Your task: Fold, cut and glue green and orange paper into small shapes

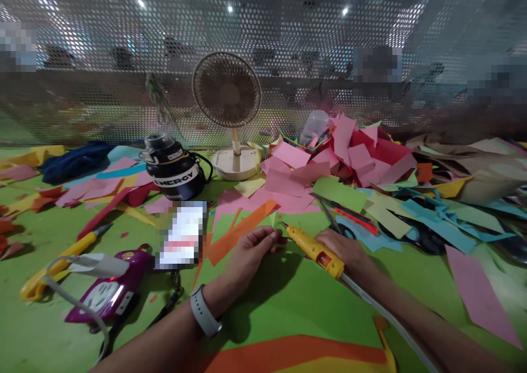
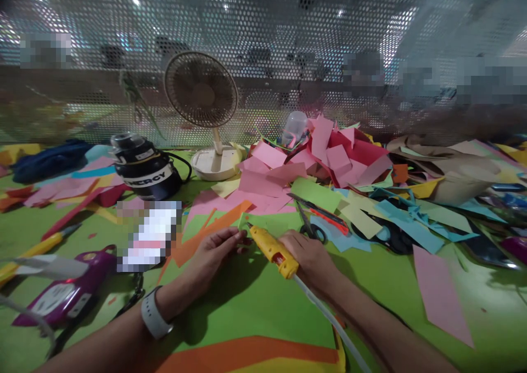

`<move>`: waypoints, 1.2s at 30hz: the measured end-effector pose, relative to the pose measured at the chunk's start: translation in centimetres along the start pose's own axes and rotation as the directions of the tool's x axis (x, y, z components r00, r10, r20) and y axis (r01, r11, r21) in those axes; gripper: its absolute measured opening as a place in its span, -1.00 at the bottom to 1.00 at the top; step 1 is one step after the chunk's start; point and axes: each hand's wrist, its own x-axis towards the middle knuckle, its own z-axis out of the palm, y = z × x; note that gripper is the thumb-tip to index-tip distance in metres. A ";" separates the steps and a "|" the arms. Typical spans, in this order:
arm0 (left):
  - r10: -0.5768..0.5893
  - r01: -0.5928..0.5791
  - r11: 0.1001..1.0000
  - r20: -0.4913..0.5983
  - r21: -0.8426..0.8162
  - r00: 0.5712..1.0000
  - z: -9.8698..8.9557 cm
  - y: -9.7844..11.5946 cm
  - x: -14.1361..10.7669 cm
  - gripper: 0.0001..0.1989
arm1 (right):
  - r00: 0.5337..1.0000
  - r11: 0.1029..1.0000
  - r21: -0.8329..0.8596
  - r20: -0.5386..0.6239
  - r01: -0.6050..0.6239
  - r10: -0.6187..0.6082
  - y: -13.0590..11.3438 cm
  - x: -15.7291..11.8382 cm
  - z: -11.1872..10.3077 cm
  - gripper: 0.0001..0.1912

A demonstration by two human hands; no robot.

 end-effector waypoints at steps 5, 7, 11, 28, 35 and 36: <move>-0.001 0.001 1.000 -0.023 0.007 1.000 0.1 0.3 -0.1 -0.70 | 1.000 0.999 -0.034 0.014 0.010 -0.010 -0.4 0.3 -0.7 -0.91; 0.001 0.000 1.000 -0.035 0.020 0.999 0.2 0.4 -0.1 -0.70 | 1.000 0.999 -0.034 0.016 0.012 -0.011 -0.4 0.2 -0.7 -0.90; -0.004 0.006 0.999 -0.050 0.034 0.999 0.4 0.5 -0.1 -0.69 | 1.000 1.000 -0.028 0.021 0.013 -0.012 -0.3 0.0 -0.5 -0.88; 0.043 -0.035 0.987 -0.045 0.154 0.998 0.3 0.8 -0.2 -0.73 | 0.994 0.999 -0.024 -0.101 -0.046 0.043 -0.2 -0.2 0.4 -0.81; 0.048 -0.041 0.986 -0.042 0.160 0.998 0.1 0.6 -0.2 -0.75 | 0.994 0.998 -0.030 -0.089 -0.059 0.057 -0.4 -0.1 0.1 -0.80; 0.049 -0.042 0.986 -0.040 0.163 0.998 0.1 0.6 -0.2 -0.76 | 0.994 0.997 -0.032 -0.088 -0.069 0.066 -0.4 -0.1 0.1 -0.79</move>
